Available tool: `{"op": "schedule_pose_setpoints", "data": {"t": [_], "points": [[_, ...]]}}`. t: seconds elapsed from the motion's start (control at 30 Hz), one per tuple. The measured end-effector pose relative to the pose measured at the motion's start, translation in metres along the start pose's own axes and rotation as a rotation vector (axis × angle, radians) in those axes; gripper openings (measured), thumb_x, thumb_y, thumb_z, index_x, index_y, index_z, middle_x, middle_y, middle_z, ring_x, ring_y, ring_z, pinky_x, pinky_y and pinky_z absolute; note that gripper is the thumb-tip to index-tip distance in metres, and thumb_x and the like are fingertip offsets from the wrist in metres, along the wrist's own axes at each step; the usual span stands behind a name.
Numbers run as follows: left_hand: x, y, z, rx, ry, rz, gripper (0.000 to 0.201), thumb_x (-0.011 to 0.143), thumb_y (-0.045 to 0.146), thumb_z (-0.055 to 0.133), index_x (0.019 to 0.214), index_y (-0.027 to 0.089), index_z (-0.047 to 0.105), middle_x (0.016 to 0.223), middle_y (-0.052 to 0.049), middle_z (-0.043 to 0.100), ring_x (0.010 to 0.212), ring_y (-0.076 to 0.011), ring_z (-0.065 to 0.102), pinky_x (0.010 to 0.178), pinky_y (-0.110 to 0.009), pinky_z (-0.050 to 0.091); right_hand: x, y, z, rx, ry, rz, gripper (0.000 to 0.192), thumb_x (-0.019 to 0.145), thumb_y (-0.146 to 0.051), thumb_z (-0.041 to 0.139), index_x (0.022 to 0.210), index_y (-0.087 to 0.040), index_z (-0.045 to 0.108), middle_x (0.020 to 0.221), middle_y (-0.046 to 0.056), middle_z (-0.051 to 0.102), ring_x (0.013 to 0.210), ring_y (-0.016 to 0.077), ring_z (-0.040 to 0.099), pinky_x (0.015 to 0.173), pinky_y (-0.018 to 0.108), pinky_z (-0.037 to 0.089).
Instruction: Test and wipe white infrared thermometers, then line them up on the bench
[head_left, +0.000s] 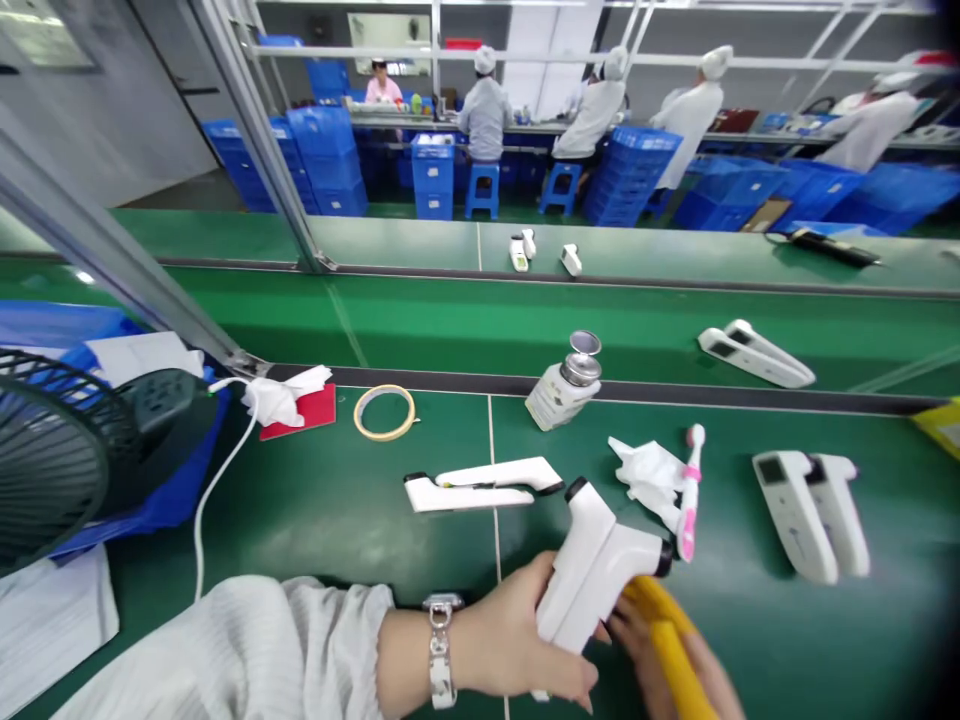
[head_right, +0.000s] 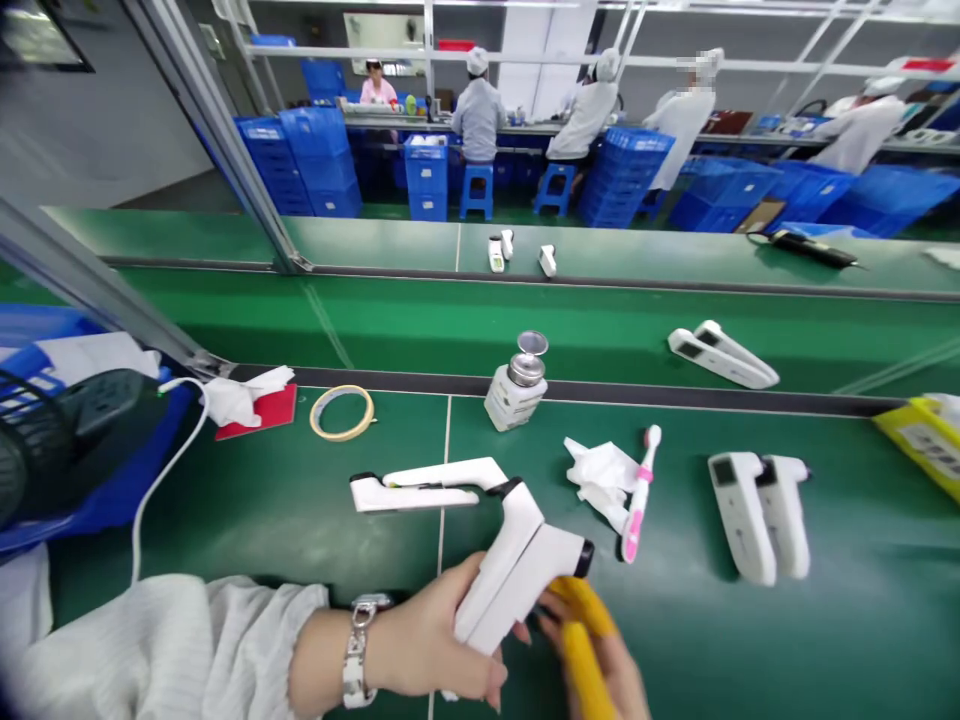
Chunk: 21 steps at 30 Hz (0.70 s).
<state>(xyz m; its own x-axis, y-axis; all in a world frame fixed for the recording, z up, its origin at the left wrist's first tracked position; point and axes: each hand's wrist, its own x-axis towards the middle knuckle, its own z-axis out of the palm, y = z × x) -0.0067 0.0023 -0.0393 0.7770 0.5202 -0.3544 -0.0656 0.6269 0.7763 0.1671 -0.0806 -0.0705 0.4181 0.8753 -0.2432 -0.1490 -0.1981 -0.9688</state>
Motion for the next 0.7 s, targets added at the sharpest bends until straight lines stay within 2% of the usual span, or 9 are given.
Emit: {"op": "schedule_pose_setpoints", "data": {"t": [0.07,0.13,0.2,0.27,0.33,0.4,0.53,0.7], "points": [[-0.004,0.001,0.002,0.034,-0.056,0.05,0.057,0.056,0.012,0.073,0.105,0.019,0.043,0.087,-0.001,0.056,0.053,-0.0084,0.056,0.047,-0.022,0.047,-0.008,0.006,0.017,0.212,-0.071,0.155,0.034,0.066,-0.049,0.07,0.092,-0.028,0.065,0.095,0.004,0.069,0.083,0.0264,0.065,0.071,0.037,0.053],[-0.009,0.005,0.004,0.082,-0.091,0.101,0.058,0.065,0.025,0.072,0.114,0.019,0.041,0.085,-0.002,0.057,0.058,-0.01,0.056,0.052,-0.024,0.047,-0.009,0.0,0.034,0.353,-0.138,0.189,0.038,0.063,-0.048,0.073,0.095,-0.029,0.065,0.087,0.002,0.07,0.074,0.0213,0.064,0.067,0.032,0.053],[-0.014,0.009,0.005,0.151,-0.057,0.153,0.055,0.077,0.044,0.06,0.121,0.019,0.039,0.089,-0.006,0.058,0.069,-0.0146,0.057,0.059,-0.026,0.047,-0.006,-0.013,0.047,0.425,-0.203,0.183,0.039,0.065,-0.049,0.072,0.096,-0.027,0.064,0.074,0.001,0.068,0.059,0.0167,0.06,0.053,0.026,0.049],[-0.017,0.011,0.006,0.205,0.046,0.186,0.048,0.085,0.051,0.042,0.12,0.018,0.043,0.09,-0.007,0.058,0.075,-0.0162,0.056,0.063,-0.027,0.045,-0.003,-0.025,0.054,0.449,-0.215,0.14,0.038,0.068,-0.046,0.07,0.097,-0.025,0.063,0.078,0.002,0.068,0.063,0.0166,0.06,0.053,0.025,0.048],[-0.016,0.01,0.006,0.172,0.133,0.201,0.038,0.088,0.046,0.041,0.114,0.019,0.048,0.088,-0.004,0.058,0.075,-0.0144,0.055,0.065,-0.025,0.044,-0.002,-0.033,0.056,0.443,-0.204,0.091,0.036,0.07,-0.042,0.07,0.1,-0.024,0.062,0.093,0.004,0.068,0.08,0.0194,0.061,0.068,0.028,0.049],[-0.012,0.006,0.006,0.075,0.137,0.218,0.033,0.083,0.04,0.054,0.107,0.019,0.049,0.089,-0.003,0.059,0.079,-0.0143,0.055,0.07,-0.025,0.044,-0.001,-0.036,0.053,0.421,-0.211,0.09,0.035,0.07,-0.035,0.072,0.102,-0.024,0.06,0.097,0.004,0.067,0.089,0.0213,0.061,0.076,0.031,0.047],[-0.002,-0.002,0.004,-0.029,0.1,0.18,0.041,0.069,0.029,0.073,0.099,0.015,0.049,0.091,-0.006,0.063,0.085,-0.0189,0.059,0.077,-0.032,0.046,-0.002,-0.033,0.048,0.405,-0.218,0.168,0.027,0.074,-0.03,0.069,0.098,-0.021,0.061,0.086,0.005,0.069,0.076,0.0207,0.064,0.067,0.031,0.049],[0.0,0.0,0.004,-0.078,0.139,0.164,0.034,0.079,0.026,0.064,0.106,0.016,0.046,0.099,-0.007,0.062,0.088,-0.0196,0.06,0.081,-0.036,0.046,-0.006,-0.03,0.055,0.495,-0.179,0.192,0.024,0.078,-0.027,0.065,0.101,-0.022,0.061,0.09,0.004,0.069,0.078,0.0184,0.065,0.073,0.032,0.049]]}}
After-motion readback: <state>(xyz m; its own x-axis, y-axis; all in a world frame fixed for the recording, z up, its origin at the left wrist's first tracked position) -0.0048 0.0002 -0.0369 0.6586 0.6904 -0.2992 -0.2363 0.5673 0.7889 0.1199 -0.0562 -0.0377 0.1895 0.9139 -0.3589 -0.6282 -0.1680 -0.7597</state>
